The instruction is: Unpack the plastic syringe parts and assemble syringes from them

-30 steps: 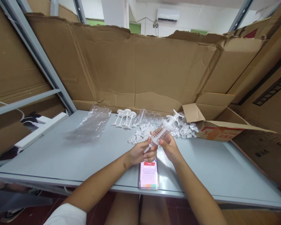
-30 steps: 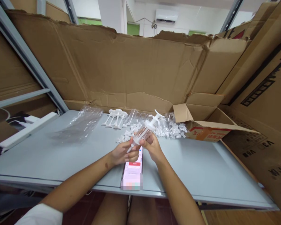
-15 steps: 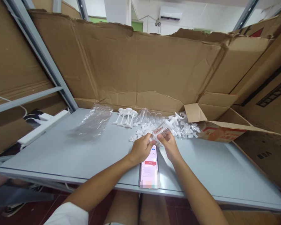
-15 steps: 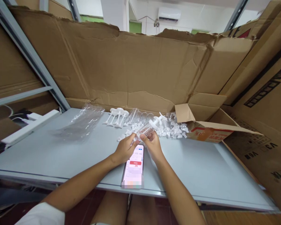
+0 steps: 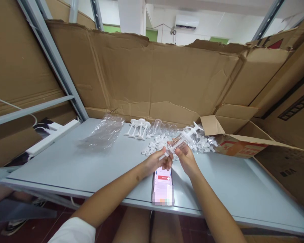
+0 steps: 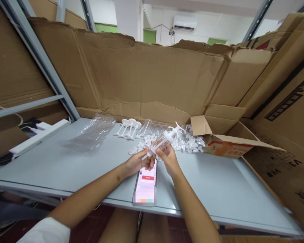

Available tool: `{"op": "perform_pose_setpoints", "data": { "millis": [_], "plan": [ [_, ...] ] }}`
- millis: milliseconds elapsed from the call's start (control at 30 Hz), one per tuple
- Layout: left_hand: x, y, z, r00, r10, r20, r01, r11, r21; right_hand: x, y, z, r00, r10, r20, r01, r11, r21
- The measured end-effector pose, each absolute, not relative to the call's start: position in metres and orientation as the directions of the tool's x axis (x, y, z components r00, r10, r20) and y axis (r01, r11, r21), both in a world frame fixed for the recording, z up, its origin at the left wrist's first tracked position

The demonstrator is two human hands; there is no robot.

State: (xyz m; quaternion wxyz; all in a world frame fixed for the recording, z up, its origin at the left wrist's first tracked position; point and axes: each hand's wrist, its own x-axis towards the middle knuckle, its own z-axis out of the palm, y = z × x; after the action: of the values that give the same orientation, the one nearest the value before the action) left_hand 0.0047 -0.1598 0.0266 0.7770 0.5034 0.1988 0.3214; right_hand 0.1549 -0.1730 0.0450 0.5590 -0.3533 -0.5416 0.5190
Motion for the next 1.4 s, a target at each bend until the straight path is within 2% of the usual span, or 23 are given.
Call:
{"op": "perform_pose_setpoints", "data": {
  "millis": [100, 200, 267, 433, 533, 600, 667, 733, 800, 967, 1167, 1400],
  "plan": [
    [0.009, -0.159, 0.023, 0.466, 0.877, 0.115, -0.262, 0.013, 0.965, 0.154, -0.168, 0.040, -0.024, 0.960, 0.278, -0.190, 0.268, -0.945],
    [0.011, -0.159, 0.019, 0.379, 0.906, 0.189, -0.227, -0.107, 0.968, 0.153, -0.165, 0.034, 0.014, 0.958, 0.287, -0.192, 0.284, -0.939],
    [0.012, -0.158, 0.017, 0.395, 0.901, 0.181, -0.208, -0.104, 0.973, 0.153, -0.164, 0.033, 0.013, 0.957, 0.291, -0.193, 0.288, -0.938],
    [0.012, -0.154, 0.013, 0.433, 0.901, -0.014, -0.152, 0.088, 0.984, 0.154, -0.165, 0.036, -0.030, 0.948, 0.318, -0.146, 0.311, -0.939],
    [0.008, -0.152, 0.018, 0.420, 0.907, 0.022, -0.092, 0.018, 0.996, 0.156, -0.164, 0.039, 0.045, 0.939, 0.340, -0.142, 0.343, -0.929],
    [0.000, -0.147, 0.023, 0.320, 0.939, 0.129, 0.040, -0.150, 0.988, 0.159, -0.162, 0.039, 0.135, 0.929, 0.345, -0.155, 0.364, -0.918],
    [-0.011, -0.137, 0.027, 0.181, 0.954, 0.239, 0.273, -0.282, 0.920, 0.163, -0.159, 0.038, 0.221, 0.917, 0.334, -0.172, 0.373, -0.912],
    [-0.022, -0.124, 0.026, 0.067, 0.960, 0.270, 0.491, -0.267, 0.829, 0.166, -0.158, 0.037, 0.264, 0.914, 0.309, -0.187, 0.363, -0.913],
    [-0.032, -0.110, 0.022, 0.002, 0.968, 0.250, 0.591, -0.203, 0.781, 0.168, -0.156, 0.036, 0.272, 0.915, 0.298, -0.188, 0.354, -0.916],
    [-0.040, -0.085, 0.008, -0.005, 0.973, 0.230, 0.597, -0.182, 0.782, 0.166, -0.156, 0.036, 0.260, 0.917, 0.301, -0.150, 0.346, -0.926],
    [-0.035, -0.075, 0.008, -0.008, 0.969, 0.246, 0.692, -0.172, 0.701, 0.164, -0.157, 0.037, 0.254, 0.925, 0.283, -0.127, 0.322, -0.938],
    [-0.035, -0.073, 0.006, 0.061, 0.968, 0.243, 0.642, -0.225, 0.733, 0.163, -0.159, 0.039, 0.248, 0.931, 0.269, -0.114, 0.303, -0.946]
  ]
}}
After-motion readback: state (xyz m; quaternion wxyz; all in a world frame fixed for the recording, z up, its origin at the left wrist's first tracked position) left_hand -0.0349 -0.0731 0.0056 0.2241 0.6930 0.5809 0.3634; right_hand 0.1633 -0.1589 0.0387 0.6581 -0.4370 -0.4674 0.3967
